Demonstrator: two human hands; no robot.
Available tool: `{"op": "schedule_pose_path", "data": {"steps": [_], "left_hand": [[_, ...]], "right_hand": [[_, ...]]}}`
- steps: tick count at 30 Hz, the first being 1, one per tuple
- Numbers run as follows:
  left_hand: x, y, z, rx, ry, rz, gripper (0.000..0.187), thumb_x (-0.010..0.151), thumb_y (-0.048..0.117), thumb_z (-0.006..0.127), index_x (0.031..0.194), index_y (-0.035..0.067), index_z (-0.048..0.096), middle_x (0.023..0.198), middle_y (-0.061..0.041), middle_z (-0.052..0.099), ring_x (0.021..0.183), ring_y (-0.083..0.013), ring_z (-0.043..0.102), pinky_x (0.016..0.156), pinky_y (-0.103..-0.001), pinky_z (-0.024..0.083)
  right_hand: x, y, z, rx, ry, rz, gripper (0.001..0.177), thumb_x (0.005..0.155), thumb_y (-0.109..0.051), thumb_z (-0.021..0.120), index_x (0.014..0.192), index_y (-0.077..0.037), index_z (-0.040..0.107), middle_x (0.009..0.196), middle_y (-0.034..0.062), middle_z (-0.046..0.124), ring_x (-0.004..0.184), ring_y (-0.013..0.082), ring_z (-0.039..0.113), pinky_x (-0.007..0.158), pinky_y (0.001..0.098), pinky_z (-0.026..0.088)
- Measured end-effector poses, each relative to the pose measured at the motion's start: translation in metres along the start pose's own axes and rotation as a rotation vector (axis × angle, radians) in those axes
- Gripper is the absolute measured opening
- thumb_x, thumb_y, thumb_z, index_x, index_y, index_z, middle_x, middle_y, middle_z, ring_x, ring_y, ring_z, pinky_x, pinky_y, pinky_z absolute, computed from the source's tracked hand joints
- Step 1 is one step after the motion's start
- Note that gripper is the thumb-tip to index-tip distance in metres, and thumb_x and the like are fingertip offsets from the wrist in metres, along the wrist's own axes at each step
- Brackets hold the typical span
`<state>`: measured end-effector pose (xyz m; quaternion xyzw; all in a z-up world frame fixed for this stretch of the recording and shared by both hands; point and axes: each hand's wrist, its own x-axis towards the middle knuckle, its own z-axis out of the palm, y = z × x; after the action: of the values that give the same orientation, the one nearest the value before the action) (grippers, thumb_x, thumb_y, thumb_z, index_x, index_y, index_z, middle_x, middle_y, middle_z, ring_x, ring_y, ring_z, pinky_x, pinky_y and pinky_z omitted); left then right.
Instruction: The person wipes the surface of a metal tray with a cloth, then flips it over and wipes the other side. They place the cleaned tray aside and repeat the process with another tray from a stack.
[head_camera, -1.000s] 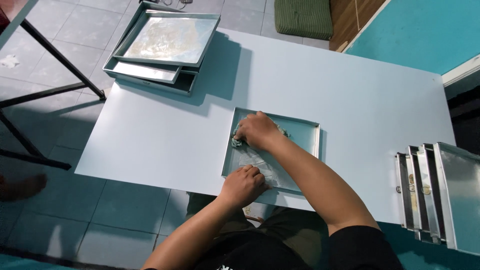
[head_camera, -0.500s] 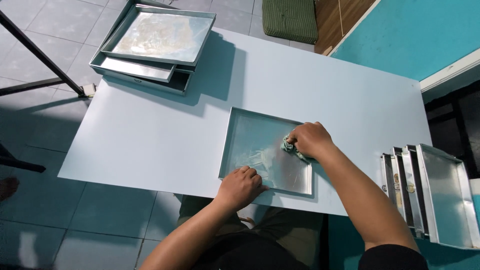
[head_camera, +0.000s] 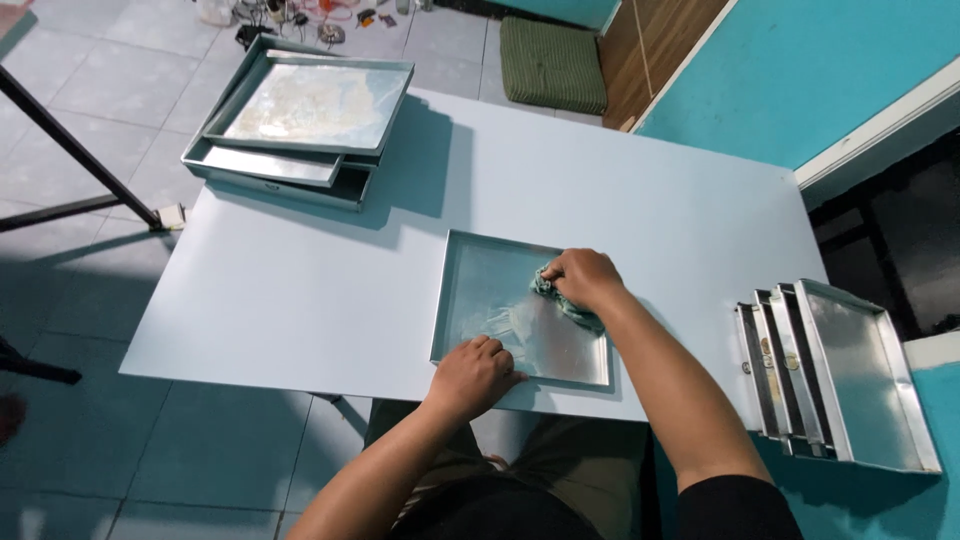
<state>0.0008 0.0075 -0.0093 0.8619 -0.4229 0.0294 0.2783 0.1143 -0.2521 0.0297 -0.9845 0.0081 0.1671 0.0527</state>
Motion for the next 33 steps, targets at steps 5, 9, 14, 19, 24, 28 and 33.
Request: {"op": "schedule_pose_path", "data": {"steps": [5,9,14,19,24,28,33], "left_hand": [[-0.002,0.001,0.005,0.029,0.037,-0.011,0.027,0.098,0.032,0.068,0.086,0.008,0.071,0.085,-0.01,0.069,0.083,-0.0254,0.068,0.07,-0.034,0.053],[-0.001,0.003,0.002,0.02,0.043,-0.012,0.025,0.098,0.03,0.07,0.086,0.008,0.071,0.085,-0.011,0.069,0.082,-0.0255,0.068,0.07,-0.034,0.053],[0.0,0.002,0.001,0.019,0.051,-0.008,0.025,0.097,0.032,0.07,0.086,0.009,0.072,0.082,-0.008,0.068,0.08,-0.0243,0.067,0.067,-0.034,0.053],[0.003,-0.003,0.006,-0.004,0.045,0.003,0.025,0.098,0.032,0.07,0.087,0.01,0.07,0.083,-0.009,0.067,0.08,-0.0255,0.067,0.067,-0.034,0.053],[0.006,-0.007,0.013,-0.023,0.04,0.031,0.025,0.101,0.032,0.066,0.088,0.011,0.071,0.084,-0.008,0.068,0.079,-0.0228,0.066,0.067,-0.032,0.053],[0.005,-0.01,0.029,0.062,0.054,0.036,0.03,0.097,0.038,0.07,0.083,0.011,0.07,0.082,-0.007,0.067,0.078,-0.0254,0.064,0.063,-0.036,0.051],[0.003,-0.01,0.037,0.113,0.133,0.018,0.037,0.093,0.041,0.077,0.077,0.009,0.07,0.078,-0.006,0.063,0.076,-0.0272,0.061,0.063,-0.04,0.05]], "right_hand": [[-0.011,0.002,0.003,0.019,0.067,-0.013,0.028,0.101,-0.024,0.058,0.119,-0.029,0.08,0.122,-0.0025,0.076,0.125,0.0295,0.063,0.112,0.0565,0.044],[-0.037,0.002,0.007,-0.125,0.06,-0.019,0.033,0.105,-0.029,0.048,0.125,-0.033,0.074,0.126,-0.0052,0.072,0.129,0.0254,0.059,0.117,0.0529,0.038],[-0.065,0.029,0.021,-0.413,0.395,-0.205,0.054,0.092,-0.061,0.059,0.143,-0.043,0.056,0.145,-0.0029,0.057,0.143,0.0234,0.045,0.113,0.0521,0.038],[-0.057,0.041,0.029,-0.3,0.254,-0.148,0.06,0.091,-0.045,0.058,0.15,-0.04,0.049,0.144,0.0002,0.057,0.142,0.0273,0.047,0.108,0.0485,0.047],[-0.008,0.019,0.054,-0.307,0.306,-0.277,0.064,0.08,-0.034,0.062,0.144,-0.035,0.057,0.135,0.0001,0.064,0.133,0.027,0.055,0.103,0.0488,0.049],[0.018,-0.033,0.044,-0.216,0.237,-0.46,0.069,0.077,-0.026,0.066,0.145,-0.025,0.057,0.138,0.0052,0.063,0.128,0.0321,0.054,0.102,0.0549,0.047],[0.044,-0.096,0.037,-0.146,0.167,-0.579,0.072,0.073,-0.02,0.067,0.145,-0.02,0.057,0.144,0.0058,0.059,0.125,0.0323,0.051,0.101,0.0556,0.041]]}}
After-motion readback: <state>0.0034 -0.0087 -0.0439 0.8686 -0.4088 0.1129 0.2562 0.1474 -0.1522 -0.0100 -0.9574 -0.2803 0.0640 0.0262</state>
